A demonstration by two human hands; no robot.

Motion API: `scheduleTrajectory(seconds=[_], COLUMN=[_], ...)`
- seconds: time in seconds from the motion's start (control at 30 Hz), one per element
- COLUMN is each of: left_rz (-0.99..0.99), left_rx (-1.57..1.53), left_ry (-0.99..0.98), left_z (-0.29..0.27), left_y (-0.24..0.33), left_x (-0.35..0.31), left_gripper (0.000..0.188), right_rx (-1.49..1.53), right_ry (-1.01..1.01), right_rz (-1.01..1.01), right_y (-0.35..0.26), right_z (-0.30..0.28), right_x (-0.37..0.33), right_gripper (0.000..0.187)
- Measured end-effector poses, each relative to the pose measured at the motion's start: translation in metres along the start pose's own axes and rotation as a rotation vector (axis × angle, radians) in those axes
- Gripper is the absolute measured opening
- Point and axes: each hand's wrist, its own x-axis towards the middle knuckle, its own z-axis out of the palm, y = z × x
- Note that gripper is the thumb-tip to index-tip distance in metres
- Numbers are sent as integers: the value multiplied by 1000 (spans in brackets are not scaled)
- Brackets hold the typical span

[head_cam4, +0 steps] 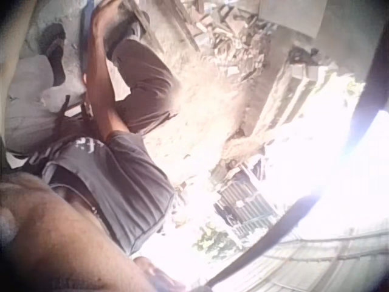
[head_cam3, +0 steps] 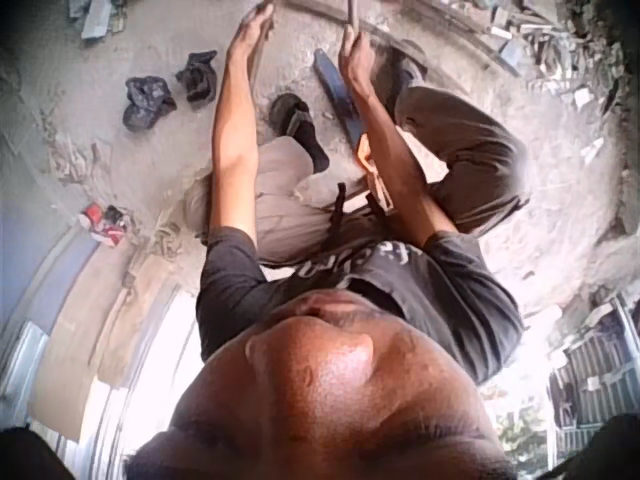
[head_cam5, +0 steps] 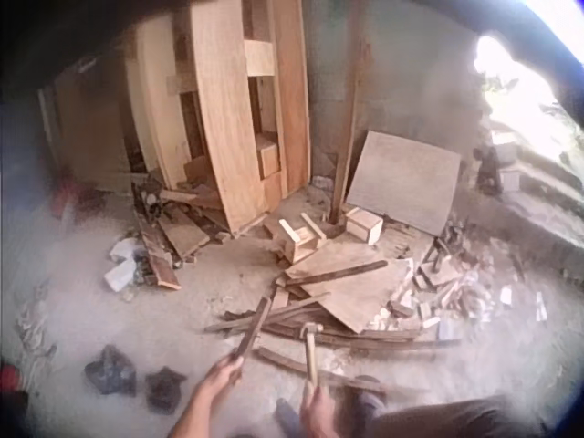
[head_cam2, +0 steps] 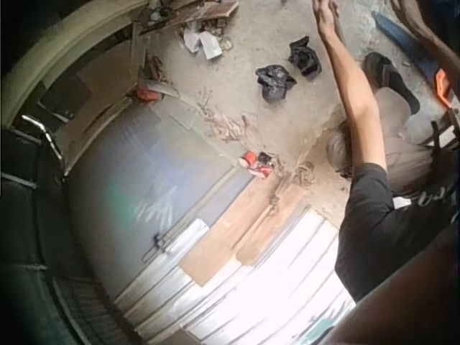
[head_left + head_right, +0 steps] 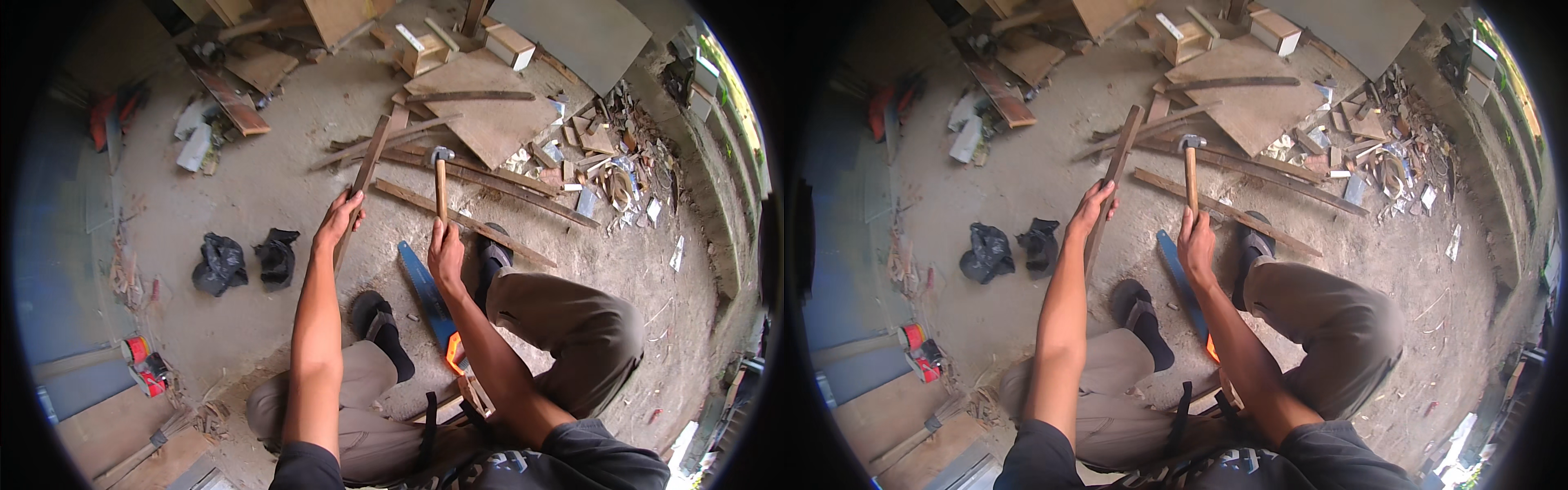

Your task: The person sits on the floor and uses a hammer to repeatedly strike a long piece of wood, breaking it into smaller pieces. The person then picks up the broken pieces and discards them.

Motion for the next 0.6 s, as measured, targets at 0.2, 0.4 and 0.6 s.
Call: scheduleTrajectory(seconds=[0.2, 0.4, 0.6], left_rz=[178, 401, 533], left_rx=[38, 180, 300], left_ry=[65, 251, 296], left_z=[7, 23, 54], left_y=[70, 100, 105], left_x=[-73, -145, -175], left_gripper=[43, 38, 36], right_rx=[319, 406, 348], right_ry=[-112, -252, -226], right_rz=[-30, -200, -317], right_y=[-98, -145, -132], right_z=[-28, -59, -106], right_x=[-16, -83, -104], right_gripper=[34, 30, 31])
